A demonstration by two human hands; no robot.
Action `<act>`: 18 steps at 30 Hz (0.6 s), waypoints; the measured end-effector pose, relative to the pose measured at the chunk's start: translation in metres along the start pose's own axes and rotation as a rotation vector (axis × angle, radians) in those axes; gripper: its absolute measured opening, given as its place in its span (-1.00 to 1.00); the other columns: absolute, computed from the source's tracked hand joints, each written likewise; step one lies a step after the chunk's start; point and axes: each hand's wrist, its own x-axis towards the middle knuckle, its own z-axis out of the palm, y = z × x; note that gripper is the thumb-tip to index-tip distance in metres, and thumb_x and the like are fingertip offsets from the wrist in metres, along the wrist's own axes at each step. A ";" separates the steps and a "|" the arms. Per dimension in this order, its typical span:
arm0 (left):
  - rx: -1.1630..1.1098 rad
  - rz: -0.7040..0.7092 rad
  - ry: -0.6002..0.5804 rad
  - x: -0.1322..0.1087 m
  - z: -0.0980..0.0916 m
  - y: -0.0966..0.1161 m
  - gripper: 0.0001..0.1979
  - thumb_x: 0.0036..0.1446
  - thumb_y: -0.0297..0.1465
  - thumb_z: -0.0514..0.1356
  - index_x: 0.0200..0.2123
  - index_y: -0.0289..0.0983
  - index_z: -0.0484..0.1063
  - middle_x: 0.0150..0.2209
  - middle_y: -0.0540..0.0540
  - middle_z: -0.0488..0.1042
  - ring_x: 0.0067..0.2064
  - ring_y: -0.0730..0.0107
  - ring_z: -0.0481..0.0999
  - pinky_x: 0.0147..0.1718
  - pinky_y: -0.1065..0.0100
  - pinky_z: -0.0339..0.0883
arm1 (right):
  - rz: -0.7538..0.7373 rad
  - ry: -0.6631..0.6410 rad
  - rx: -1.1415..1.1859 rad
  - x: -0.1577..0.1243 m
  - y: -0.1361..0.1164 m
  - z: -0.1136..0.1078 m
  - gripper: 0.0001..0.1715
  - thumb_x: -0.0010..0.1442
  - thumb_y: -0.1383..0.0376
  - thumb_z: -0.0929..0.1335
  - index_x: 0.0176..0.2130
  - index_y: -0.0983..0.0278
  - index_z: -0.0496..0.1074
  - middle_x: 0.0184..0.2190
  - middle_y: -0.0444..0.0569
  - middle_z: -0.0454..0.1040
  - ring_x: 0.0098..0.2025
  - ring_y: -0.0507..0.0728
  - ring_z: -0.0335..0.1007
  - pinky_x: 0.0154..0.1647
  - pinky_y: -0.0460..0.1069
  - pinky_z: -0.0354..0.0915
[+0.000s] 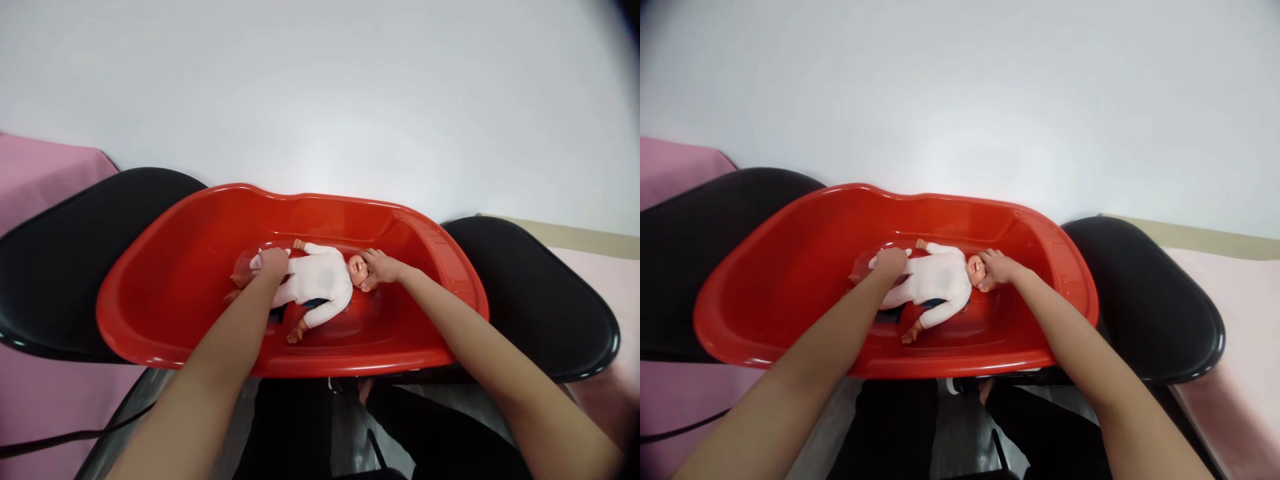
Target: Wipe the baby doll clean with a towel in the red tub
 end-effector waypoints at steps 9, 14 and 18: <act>-0.067 0.204 0.358 -0.060 -0.054 0.067 -0.55 0.45 -0.57 -0.09 0.24 -0.35 0.45 0.08 -0.37 0.60 0.08 0.04 0.65 0.01 0.10 0.52 | 0.020 0.281 0.130 -0.007 -0.005 -0.010 0.26 0.05 -0.11 0.57 0.51 0.21 0.13 0.55 0.29 -0.01 0.58 0.52 -0.16 0.54 0.41 -0.11; -0.079 0.633 0.597 -0.089 -0.054 0.094 -0.61 0.46 -0.51 0.02 0.28 -0.24 0.35 0.11 -0.20 0.55 0.08 0.14 0.60 -0.02 0.19 0.50 | -0.072 0.505 0.624 -0.020 -0.039 -0.015 0.26 -0.02 0.04 0.61 0.48 0.19 0.12 0.44 0.22 0.21 0.45 0.40 0.18 0.46 0.32 0.16; -0.087 0.712 0.576 -0.093 -0.052 0.100 -0.65 0.49 -0.45 0.01 0.26 -0.23 0.34 0.11 -0.17 0.53 0.07 0.18 0.59 -0.06 0.24 0.47 | -0.078 0.576 0.998 -0.022 -0.073 -0.013 -0.04 0.05 0.14 0.56 0.35 0.18 0.29 0.09 0.06 0.55 0.03 0.24 0.54 0.07 0.15 0.50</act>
